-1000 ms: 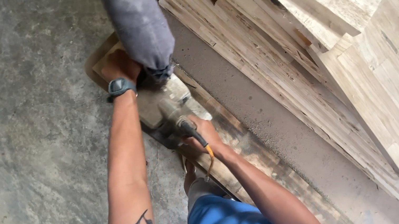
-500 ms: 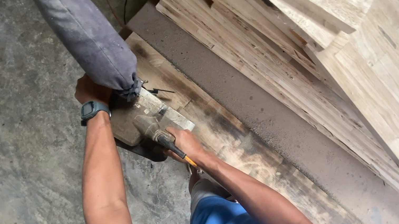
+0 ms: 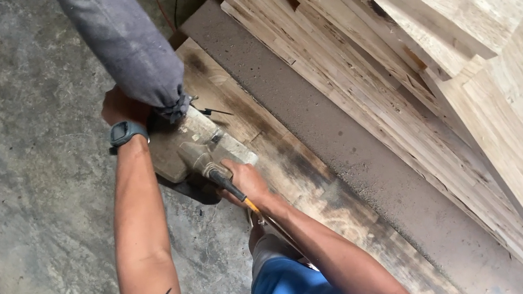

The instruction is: Using a belt sander to smooth the surface of a wooden plank in a workshop environment.

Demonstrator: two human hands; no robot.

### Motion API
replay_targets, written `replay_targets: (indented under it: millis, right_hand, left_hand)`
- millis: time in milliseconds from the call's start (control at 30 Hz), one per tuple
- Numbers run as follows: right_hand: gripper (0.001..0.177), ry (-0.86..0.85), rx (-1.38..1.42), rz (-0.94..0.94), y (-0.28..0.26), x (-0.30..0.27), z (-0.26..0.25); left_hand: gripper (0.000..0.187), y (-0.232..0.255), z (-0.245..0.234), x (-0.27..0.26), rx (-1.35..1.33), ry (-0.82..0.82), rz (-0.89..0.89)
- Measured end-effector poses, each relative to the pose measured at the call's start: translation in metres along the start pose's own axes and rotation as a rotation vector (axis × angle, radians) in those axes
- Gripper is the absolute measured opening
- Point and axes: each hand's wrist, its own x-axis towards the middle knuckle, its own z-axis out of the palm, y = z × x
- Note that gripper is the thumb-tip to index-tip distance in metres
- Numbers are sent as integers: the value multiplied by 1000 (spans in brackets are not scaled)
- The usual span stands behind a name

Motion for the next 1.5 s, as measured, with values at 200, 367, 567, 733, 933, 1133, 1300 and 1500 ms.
replay_targets:
  millis: [200, 367, 567, 733, 933, 1133, 1300, 1500]
  right_hand:
    - [36, -10, -42, 52, -2, -10, -24]
    - [41, 38, -21, 43, 30, 5, -38]
    - [29, 11, 105, 105, 16, 2, -80]
    - [19, -23, 141, 198, 8, 3, -110]
    - [52, 25, 43, 122, 33, 1, -124]
    - [43, 178, -44, -76, 65, 3, -127]
    - [34, 234, -85, -267, 73, 1, -124]
    - [27, 104, -20, 36, 24, -17, -121]
  left_hand:
    - [28, 29, 5, 7, -54, 8, 65]
    - [29, 68, -19, -7, -91, -29, 83]
    - [36, 106, -4, 12, -68, -90, 94]
    - [33, 130, 17, 24, -97, -115, 146]
    - [20, 164, 20, 23, -196, -30, 185]
    - [25, 183, 59, 36, -250, 34, 221]
    - [30, 184, 61, 35, -158, 11, 256]
    - [26, 167, 37, 18, -82, -104, 200]
